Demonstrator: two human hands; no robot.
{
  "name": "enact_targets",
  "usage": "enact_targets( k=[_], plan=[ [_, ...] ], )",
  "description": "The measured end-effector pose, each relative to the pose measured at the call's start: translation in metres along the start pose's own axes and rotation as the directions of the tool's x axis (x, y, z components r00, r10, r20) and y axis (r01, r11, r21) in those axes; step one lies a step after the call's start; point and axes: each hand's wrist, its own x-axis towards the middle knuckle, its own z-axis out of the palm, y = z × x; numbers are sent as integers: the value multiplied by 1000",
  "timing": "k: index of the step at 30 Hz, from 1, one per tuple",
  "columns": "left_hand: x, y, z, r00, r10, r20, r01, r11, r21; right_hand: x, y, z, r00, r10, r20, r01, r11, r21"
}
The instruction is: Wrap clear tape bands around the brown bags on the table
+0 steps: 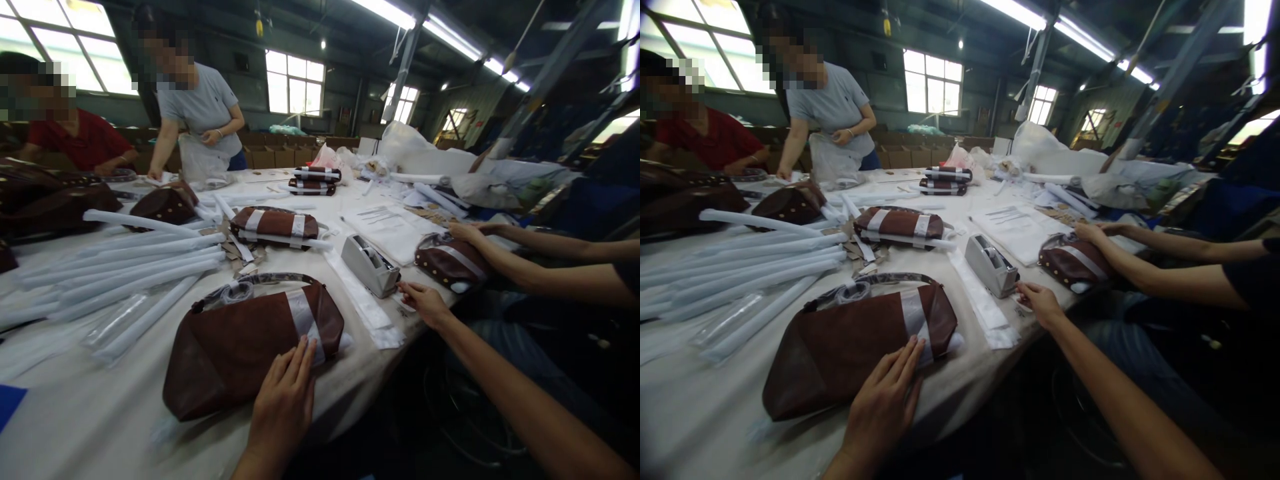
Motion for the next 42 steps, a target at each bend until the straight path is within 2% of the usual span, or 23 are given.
enact_targets(
  k=[3, 7, 9, 10, 11, 12, 14, 15, 16, 18, 20, 21, 23, 27, 30, 32, 34, 35, 38, 42],
  plan=[
    [0, 0, 0, 1000, 0, -2, 0, 1000, 4, 10, 1, -7, 995, -100, -32, 93, 980, -176],
    [-1, 0, 1, 1000, 0, -16, 0, 1000, -2, 1, -9, -34, 964, -266, 13, 248, 878, -410],
    [-1, 1, 2, 1000, -1, -20, 1, 1000, -11, -11, -19, -48, 927, -361, 105, 362, 781, -508],
    [-1, 1, 3, 1000, -3, -20, 3, 1000, -15, -18, -26, -53, 882, -430, 194, 458, 686, -565],
    [-2, 1, 3, 1000, -4, -18, 4, 1000, -18, -25, -34, -57, 808, -501, 309, 573, 550, -607],
    [-2, 0, 3, 1000, -4, -15, 3, 1000, -19, -33, -44, -59, 704, -559, 439, 688, 381, -618],
    [-3, -1, 4, 1000, -5, -5, 5, 1000, -17, -47, -68, -56, 452, -599, 661, 845, 50, -532],
    [-4, -1, 5, 1000, -3, 3, 3, 1000, -18, -54, -80, -51, 347, -601, 720, 883, -49, -467],
    [-4, -2, 5, 1000, -3, 13, 3, 1000, -19, -60, -93, -43, 259, -600, 757, 909, -114, -401],
    [-5, -1, 5, 1000, -11, 28, 12, 1000, -24, -72, -114, -21, 116, -598, 793, 946, -176, -272],
    [-5, 0, 3, 999, -29, 38, 30, 999, -34, -81, -128, 8, 22, -596, 803, 971, -180, -160],
    [-5, 1, 3, 998, -44, 41, 45, 998, -39, -84, -133, 24, -6, -590, 807, 980, -164, -112],
    [-4, 2, 1, 997, -60, 52, 63, 997, -51, -89, -138, 57, -30, -566, 824, 994, -105, -35],
    [-3, 3, 0, 995, -66, 75, 72, 995, -72, -84, -139, 120, -26, -413, 910, 999, 18, 37],
    [-4, 4, 1, 994, -77, 75, 83, 993, -83, -69, -136, 160, -35, -301, 953, 999, 1, 37],
    [-5, 4, 2, 994, -86, 70, 92, 992, -86, -59, -137, 182, -67, -234, 970, 997, -53, 56],
    [-5, 5, 3, 993, -94, 66, 100, 991, -89, -52, -141, 197, -91, -159, 983, 991, -108, 75],
    [-6, 5, 3, 993, -100, 69, 106, 990, -92, -50, -143, 203, -89, -122, 988, 989, -132, 73],
    [-7, 5, 4, 991, -113, 75, 120, 988, -98, -49, -151, 214, -47, -44, 998, 984, -173, 39],
    [-8, 6, 6, 990, -119, 72, 125, 988, -90, -43, -156, 224, -27, -2, 1000, 982, -186, 26]
  ],
)
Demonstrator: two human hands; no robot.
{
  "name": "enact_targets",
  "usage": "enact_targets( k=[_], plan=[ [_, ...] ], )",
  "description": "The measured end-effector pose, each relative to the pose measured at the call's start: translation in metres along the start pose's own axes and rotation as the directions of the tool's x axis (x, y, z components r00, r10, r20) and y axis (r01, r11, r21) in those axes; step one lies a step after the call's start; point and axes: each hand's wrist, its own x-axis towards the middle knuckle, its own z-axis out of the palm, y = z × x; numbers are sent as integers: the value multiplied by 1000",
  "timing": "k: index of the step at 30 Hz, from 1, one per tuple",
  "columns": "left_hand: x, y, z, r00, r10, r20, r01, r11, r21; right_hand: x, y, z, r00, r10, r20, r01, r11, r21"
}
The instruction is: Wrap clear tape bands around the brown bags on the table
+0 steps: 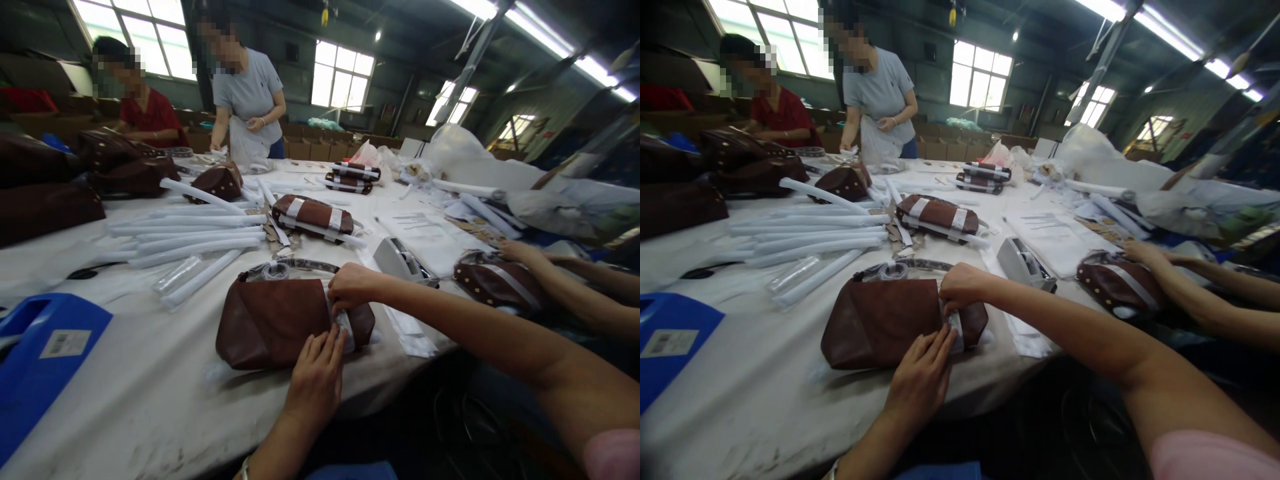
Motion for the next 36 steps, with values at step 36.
enact_targets(
  k=[36],
  plan=[
    [-66, -103, -66, 994, 68, -83, -42, 956, 291, 0, -51, 52, 741, 458, -490, -173, 836, 520]
  ],
)
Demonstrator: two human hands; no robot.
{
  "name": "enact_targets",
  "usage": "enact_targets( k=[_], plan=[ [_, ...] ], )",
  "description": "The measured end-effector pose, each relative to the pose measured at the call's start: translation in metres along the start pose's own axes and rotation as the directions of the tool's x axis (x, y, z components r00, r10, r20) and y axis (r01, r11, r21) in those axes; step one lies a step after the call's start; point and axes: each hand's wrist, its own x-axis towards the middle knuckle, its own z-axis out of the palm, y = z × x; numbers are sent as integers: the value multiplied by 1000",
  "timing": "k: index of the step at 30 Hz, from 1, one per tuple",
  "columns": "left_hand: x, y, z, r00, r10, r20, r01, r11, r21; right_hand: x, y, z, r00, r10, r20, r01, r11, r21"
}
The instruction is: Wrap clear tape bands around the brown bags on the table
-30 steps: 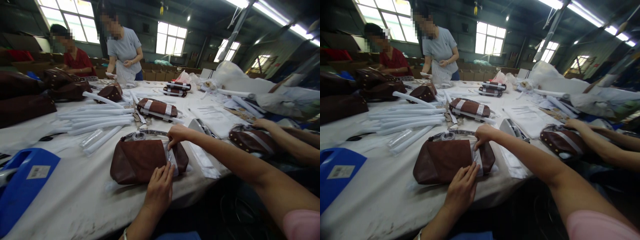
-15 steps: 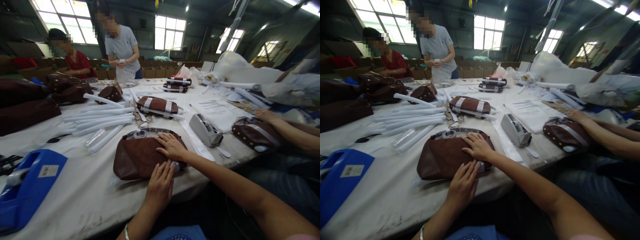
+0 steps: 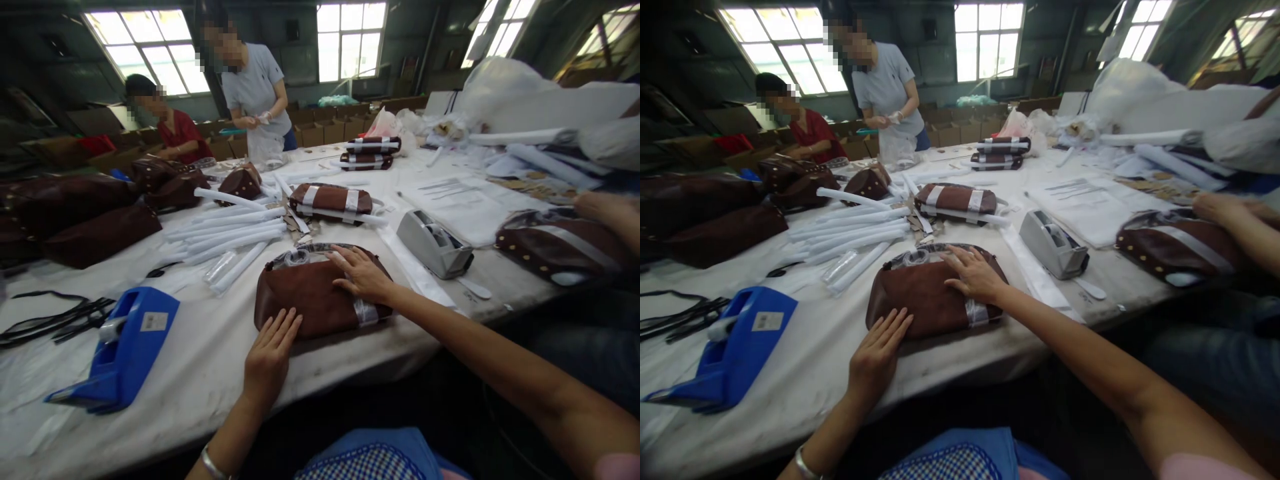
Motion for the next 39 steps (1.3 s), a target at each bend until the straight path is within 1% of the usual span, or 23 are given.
enact_targets(
  k=[2, 3, 4, 5, 6, 8, 9, 10, 11, 13, 16, 19, 22, 25, 27, 29, 30, 32, 33, 34, 35, 36, 39],
  plan=[
    [-4, 6, 7, 999, -38, -29, 37, 999, -19, -18, -19, -8, 988, 75, -135, -50, 983, 178],
    [-4, 8, 10, 998, -48, -32, 47, 999, -27, -31, -30, -9, 976, 159, -150, -110, 949, 294],
    [-5, 8, 11, 998, -53, -33, 52, 998, -34, -44, -41, -8, 959, 266, -103, -201, 886, 418],
    [-5, 9, 12, 998, -54, -34, 53, 998, -40, -58, -52, -6, 926, 378, 23, -331, 780, 531],
    [-5, 8, 12, 998, -54, -35, 52, 998, -45, -71, -62, -2, 859, 472, 197, -483, 624, 614],
    [-6, 6, 11, 998, -56, -34, 54, 997, -53, -92, -77, 9, 660, 523, 540, -719, 232, 655],
    [-6, 5, 11, 998, -59, -33, 57, 997, -56, -99, -82, 14, 581, 493, 647, -759, 42, 650],
    [-6, 4, 11, 998, -62, -27, 60, 996, -60, -104, -85, 18, 544, 450, 708, -747, -123, 653],
    [-7, 3, 12, 998, -63, -23, 62, 996, -63, -106, -88, 21, 545, 410, 731, -698, -261, 667],
    [-7, 1, 12, 998, -58, -18, 57, 996, -68, -104, -94, 25, 605, 361, 710, -549, -456, 700],
    [-5, 1, 11, 998, -55, -28, 53, 995, -82, -90, -105, 29, 667, 413, 620, -344, -568, 748],
    [-3, 5, 9, 994, -94, -61, 89, 992, -86, -71, -120, 33, 678, 547, 491, -165, -538, 827],
    [1, 11, 9, 981, -173, -87, 169, 984, -53, -53, -137, 32, 711, 603, 362, -46, -475, 879],
    [6, 16, 10, 952, -283, -120, 284, 959, -12, -42, -146, 26, 733, 615, 289, -18, -407, 913],
    [9, 16, 12, 933, -326, -153, 327, 945, -17, -41, -141, 21, 763, 577, 291, -91, -350, 932],
    [11, 15, 14, 928, -337, -159, 334, 941, -50, -47, -123, 15, 813, 506, 288, -236, -166, 957],
    [12, 15, 15, 930, -334, -156, 327, 942, -69, -53, -109, 11, 837, 485, 254, -296, 11, 955],
    [10, 13, 18, 937, -311, -158, 298, 949, -100, -70, -70, 0, 881, 465, 83, -325, 470, 820],
    [9, 13, 19, 942, -292, -164, 277, 955, -108, -80, -48, -7, 899, 437, -34, -307, 683, 662],
    [8, 12, 21, 946, -274, -173, 257, 960, -113, -91, -25, -14, 907, 398, -138, -292, 829, 478],
    [7, 12, 22, 948, -260, -183, 242, 963, -115, -102, -1, -21, 915, 355, -191, -290, 909, 300],
    [6, 12, 23, 949, -253, -189, 234, 965, -116, -113, 21, -27, 912, 348, -216, -326, 936, 134],
    [6, 11, 24, 945, -266, -192, 244, 961, -130, -138, 72, -40, 900, 404, -160, -433, 866, -249]
  ],
)
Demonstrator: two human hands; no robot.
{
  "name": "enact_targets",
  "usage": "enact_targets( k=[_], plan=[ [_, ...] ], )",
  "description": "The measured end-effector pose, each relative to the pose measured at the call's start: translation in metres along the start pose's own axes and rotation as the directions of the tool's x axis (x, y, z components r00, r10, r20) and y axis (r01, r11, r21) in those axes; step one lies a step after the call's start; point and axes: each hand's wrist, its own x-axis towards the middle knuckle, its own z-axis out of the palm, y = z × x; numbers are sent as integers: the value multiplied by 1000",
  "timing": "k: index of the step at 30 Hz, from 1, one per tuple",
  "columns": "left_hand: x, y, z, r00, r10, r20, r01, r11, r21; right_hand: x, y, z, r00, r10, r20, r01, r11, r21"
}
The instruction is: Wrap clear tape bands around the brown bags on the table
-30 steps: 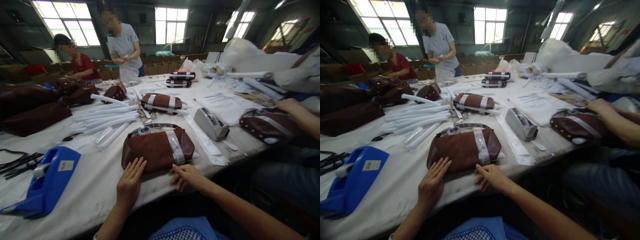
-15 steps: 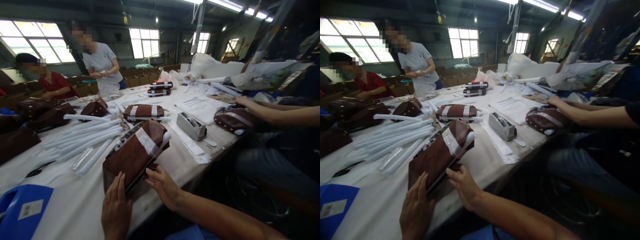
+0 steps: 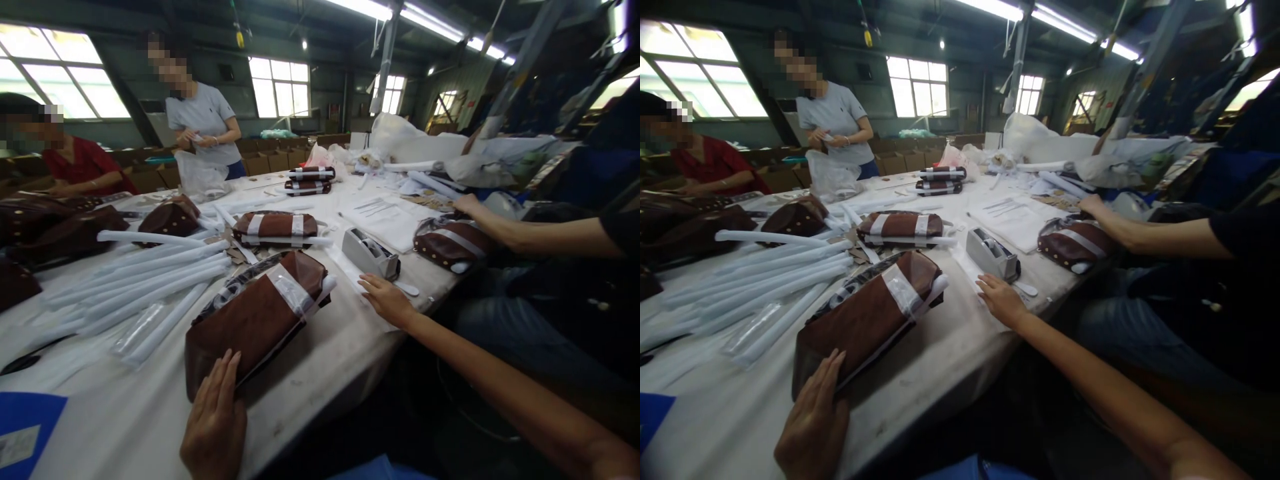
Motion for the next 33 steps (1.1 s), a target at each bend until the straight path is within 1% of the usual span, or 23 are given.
enact_targets(
  k=[1, 3, 7, 9, 11, 13, 14, 15, 16, 17, 18, 20, 21, 22, 23, 24, 25, 26, 27, 28, 30, 31, 33],
  plan=[
    [0, 0, 0, 1000, -6, 2, 6, 1000, -4, 0, 12, 2, 999, 18, 27, -16, 998, -66],
    [1, 0, 0, 1000, -12, 7, 12, 1000, -8, -1, 25, 5, 998, 29, 57, -22, 994, -111],
    [1, -1, 1, 1000, -3, 7, 3, 1000, -6, 3, 27, 5, 999, 8, 46, -3, 993, -118],
    [0, -1, 1, 1000, -13, 9, 13, 1000, -9, 6, 22, 2, 1000, 7, 17, -5, 992, -125],
    [0, -1, 0, 999, -52, 13, 52, 999, -14, 6, 12, -2, 1000, -19, -16, 17, 993, -118],
    [3, 0, -2, 993, -118, 11, 119, 993, -14, -1, -6, -7, 996, -84, -42, 81, 994, -69],
    [5, 2, -4, 988, -156, 6, 156, 988, -12, -6, -18, -11, 991, -128, -35, 127, 992, -23],
    [7, 3, -6, 981, -196, -3, 196, 981, -8, -13, -30, -16, 985, -173, -3, 173, 984, 39],
    [10, 5, -8, 972, -235, -15, 235, 972, -2, -21, -43, -21, 974, -219, 60, 210, 970, 119],
    [13, 6, -10, 961, -275, -29, 276, 961, 7, -28, -56, -28, 952, -264, 152, 230, 950, 210],
    [16, 7, -12, 949, -312, -44, 313, 950, 18, -34, -67, -35, 914, -311, 261, 227, 924, 308],
    [21, 8, -16, 922, -381, -70, 385, 922, 41, -41, -83, -45, 819, -370, 439, 146, 874, 464],
    [23, 8, -17, 909, -410, -82, 414, 909, 49, -40, -87, -48, 804, -362, 471, 93, 860, 502],
    [24, 7, -17, 898, -431, -92, 437, 898, 54, -36, -88, -47, 829, -318, 459, 47, 859, 510],
    [25, 6, -18, 889, -447, -100, 454, 889, 55, -29, -86, -42, 882, -240, 406, 10, 871, 491],
    [27, 5, -18, 882, -460, -105, 467, 883, 52, -19, -83, -34, 936, -141, 323, -20, 894, 447],
    [28, 4, -19, 874, -472, -111, 479, 876, 48, -9, -78, -24, 972, -42, 231, -50, 924, 380],
    [29, 2, -19, 866, -486, -120, 494, 869, 42, 2, -74, -12, 986, 42, 160, -88, 951, 296],
    [31, 1, -20, 853, -505, -129, 513, 858, 34, 13, -70, 1, 985, 106, 138, -133, 970, 205],
    [32, 0, -21, 838, -527, -140, 536, 844, 27, 21, -67, 14, 976, 151, 159, -172, 978, 121],
    [36, -3, -25, 806, -569, -159, 578, 816, 11, 31, -69, 36, 947, 188, 261, -200, 980, 18],
    [38, -4, -28, 792, -586, -170, 595, 804, 4, 32, -73, 44, 937, 162, 308, -174, 985, 11],
    [40, -5, -32, 776, -600, -193, 610, 792, -10, 28, -88, 53, 934, 16, 358, -45, 996, 71]
  ],
)
